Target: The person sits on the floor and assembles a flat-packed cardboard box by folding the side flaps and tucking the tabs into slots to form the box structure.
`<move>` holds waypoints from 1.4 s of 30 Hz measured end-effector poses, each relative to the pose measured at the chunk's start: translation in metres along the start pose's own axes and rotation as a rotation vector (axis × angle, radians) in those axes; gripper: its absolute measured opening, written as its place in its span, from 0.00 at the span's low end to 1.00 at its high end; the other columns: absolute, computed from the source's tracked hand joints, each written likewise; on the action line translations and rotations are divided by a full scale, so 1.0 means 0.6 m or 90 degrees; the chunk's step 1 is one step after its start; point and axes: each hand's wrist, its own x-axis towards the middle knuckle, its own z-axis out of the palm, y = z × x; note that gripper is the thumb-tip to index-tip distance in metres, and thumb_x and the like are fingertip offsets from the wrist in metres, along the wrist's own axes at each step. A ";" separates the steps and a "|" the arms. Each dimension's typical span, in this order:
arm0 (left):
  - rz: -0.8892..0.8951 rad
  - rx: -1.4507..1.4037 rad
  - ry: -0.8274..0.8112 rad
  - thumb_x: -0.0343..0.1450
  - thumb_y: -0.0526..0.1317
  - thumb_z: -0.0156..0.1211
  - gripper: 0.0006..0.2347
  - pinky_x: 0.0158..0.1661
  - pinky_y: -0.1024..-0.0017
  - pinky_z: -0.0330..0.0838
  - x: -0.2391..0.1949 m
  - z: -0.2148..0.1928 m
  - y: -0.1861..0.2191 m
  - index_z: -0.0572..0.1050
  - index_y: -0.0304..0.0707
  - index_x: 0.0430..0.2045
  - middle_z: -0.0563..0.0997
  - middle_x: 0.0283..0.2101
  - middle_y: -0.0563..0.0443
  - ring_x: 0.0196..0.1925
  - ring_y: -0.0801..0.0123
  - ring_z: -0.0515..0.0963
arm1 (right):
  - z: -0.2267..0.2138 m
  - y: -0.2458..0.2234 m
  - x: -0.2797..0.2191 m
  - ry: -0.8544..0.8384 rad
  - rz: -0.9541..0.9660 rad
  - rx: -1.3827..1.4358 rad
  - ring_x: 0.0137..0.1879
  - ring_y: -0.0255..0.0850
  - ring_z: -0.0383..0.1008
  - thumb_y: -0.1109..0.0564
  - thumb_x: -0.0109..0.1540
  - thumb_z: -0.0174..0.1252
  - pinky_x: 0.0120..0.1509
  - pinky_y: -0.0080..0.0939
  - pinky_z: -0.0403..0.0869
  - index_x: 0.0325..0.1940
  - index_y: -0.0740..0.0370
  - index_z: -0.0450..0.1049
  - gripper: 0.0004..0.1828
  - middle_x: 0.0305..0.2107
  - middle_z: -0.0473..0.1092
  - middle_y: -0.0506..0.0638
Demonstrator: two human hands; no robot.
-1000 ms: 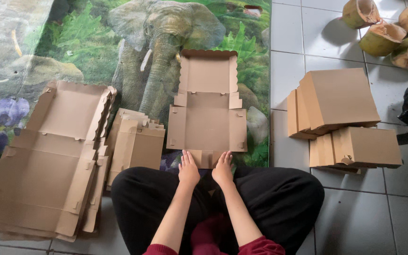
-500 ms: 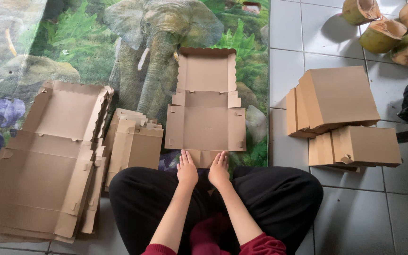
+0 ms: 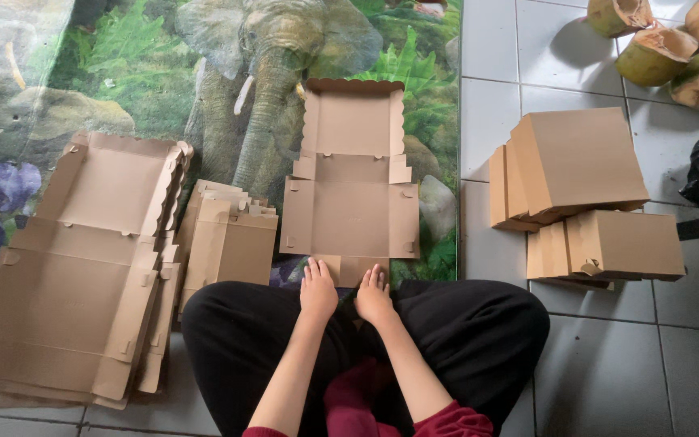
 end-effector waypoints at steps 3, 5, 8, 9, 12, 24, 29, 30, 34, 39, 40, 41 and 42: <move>0.107 -0.005 0.106 0.64 0.29 0.45 0.27 0.62 0.59 0.59 -0.012 -0.031 0.020 0.55 0.31 0.62 0.57 0.65 0.38 0.67 0.49 0.59 | -0.020 -0.009 -0.028 0.033 -0.041 0.073 0.74 0.64 0.28 0.59 0.61 0.51 0.74 0.63 0.41 0.71 0.77 0.32 0.44 0.68 0.21 0.71; 0.161 0.011 0.111 0.63 0.31 0.48 0.28 0.62 0.59 0.59 -0.017 -0.021 0.028 0.56 0.35 0.62 0.57 0.65 0.40 0.67 0.50 0.59 | -0.024 -0.014 -0.029 0.075 -0.078 0.083 0.74 0.65 0.32 0.60 0.61 0.50 0.74 0.64 0.44 0.71 0.77 0.34 0.42 0.68 0.26 0.71; 0.219 0.051 0.082 0.63 0.31 0.51 0.31 0.62 0.58 0.60 -0.029 -0.010 0.034 0.51 0.43 0.64 0.54 0.66 0.43 0.67 0.50 0.59 | -0.036 -0.021 -0.034 0.093 -0.121 0.109 0.74 0.63 0.33 0.66 0.60 0.46 0.73 0.63 0.46 0.71 0.75 0.34 0.40 0.69 0.28 0.69; 0.222 0.074 0.049 0.63 0.30 0.50 0.34 0.61 0.57 0.60 -0.034 -0.006 0.036 0.47 0.47 0.67 0.51 0.67 0.43 0.67 0.50 0.58 | -0.041 -0.023 -0.036 0.069 -0.127 0.125 0.75 0.60 0.29 0.71 0.58 0.42 0.74 0.62 0.44 0.72 0.74 0.32 0.41 0.69 0.25 0.67; 0.214 0.092 0.039 0.64 0.31 0.51 0.35 0.61 0.54 0.60 -0.025 0.004 0.028 0.46 0.53 0.67 0.51 0.68 0.45 0.68 0.49 0.56 | -0.044 -0.027 -0.040 0.065 -0.099 0.100 0.76 0.55 0.27 0.68 0.58 0.42 0.74 0.62 0.44 0.73 0.71 0.30 0.42 0.70 0.23 0.63; 0.203 0.135 -0.060 0.65 0.32 0.50 0.31 0.60 0.51 0.59 -0.007 0.025 0.020 0.51 0.50 0.66 0.42 0.72 0.53 0.70 0.50 0.50 | -0.022 -0.004 -0.003 0.108 -0.031 0.051 0.75 0.59 0.28 0.61 0.58 0.46 0.71 0.66 0.50 0.72 0.70 0.32 0.43 0.70 0.26 0.62; 0.200 0.165 -0.059 0.65 0.32 0.49 0.31 0.56 0.52 0.64 -0.015 0.008 0.028 0.51 0.51 0.66 0.45 0.71 0.57 0.70 0.51 0.52 | -0.011 0.001 0.023 0.098 -0.020 0.009 0.75 0.57 0.26 0.60 0.58 0.47 0.72 0.66 0.49 0.72 0.69 0.31 0.45 0.70 0.24 0.61; 0.198 0.177 -0.051 0.65 0.32 0.48 0.30 0.53 0.54 0.67 -0.017 0.005 0.030 0.52 0.51 0.65 0.46 0.71 0.57 0.69 0.51 0.53 | -0.011 0.000 0.021 0.087 -0.018 -0.009 0.76 0.56 0.25 0.60 0.58 0.47 0.72 0.66 0.48 0.72 0.69 0.30 0.45 0.70 0.23 0.61; 0.198 0.195 -0.060 0.66 0.32 0.48 0.31 0.51 0.56 0.69 -0.014 0.010 0.032 0.50 0.49 0.66 0.44 0.72 0.56 0.68 0.51 0.55 | -0.023 -0.014 -0.003 0.045 0.013 -0.035 0.76 0.53 0.24 0.65 0.57 0.41 0.74 0.65 0.40 0.72 0.68 0.29 0.43 0.71 0.22 0.59; 0.204 0.218 -0.019 0.66 0.33 0.49 0.29 0.47 0.58 0.70 -0.017 0.011 0.034 0.53 0.48 0.65 0.48 0.71 0.55 0.66 0.51 0.58 | -0.010 -0.016 -0.006 0.005 0.036 -0.062 0.76 0.51 0.23 0.68 0.58 0.39 0.74 0.64 0.36 0.72 0.67 0.29 0.42 0.71 0.23 0.59; 0.204 0.218 -0.019 0.66 0.33 0.49 0.29 0.47 0.58 0.70 -0.016 0.015 0.032 0.53 0.48 0.65 0.48 0.71 0.55 0.66 0.51 0.58 | -0.029 -0.030 -0.034 0.005 0.036 -0.061 0.76 0.51 0.23 0.68 0.58 0.39 0.74 0.64 0.36 0.72 0.67 0.29 0.42 0.71 0.23 0.59; 0.207 0.218 -0.009 0.66 0.33 0.49 0.28 0.46 0.58 0.71 -0.014 0.020 0.032 0.54 0.48 0.64 0.49 0.71 0.55 0.66 0.51 0.59 | -0.048 -0.044 -0.061 -0.003 0.037 -0.068 0.76 0.51 0.24 0.68 0.58 0.39 0.74 0.64 0.37 0.72 0.67 0.30 0.41 0.71 0.23 0.59; 0.210 0.219 0.001 0.66 0.33 0.49 0.28 0.46 0.59 0.71 -0.012 0.024 0.031 0.55 0.47 0.64 0.50 0.71 0.55 0.65 0.51 0.60 | -0.067 -0.057 -0.088 -0.011 0.039 -0.075 0.76 0.52 0.24 0.69 0.58 0.39 0.74 0.64 0.37 0.72 0.68 0.30 0.41 0.71 0.24 0.60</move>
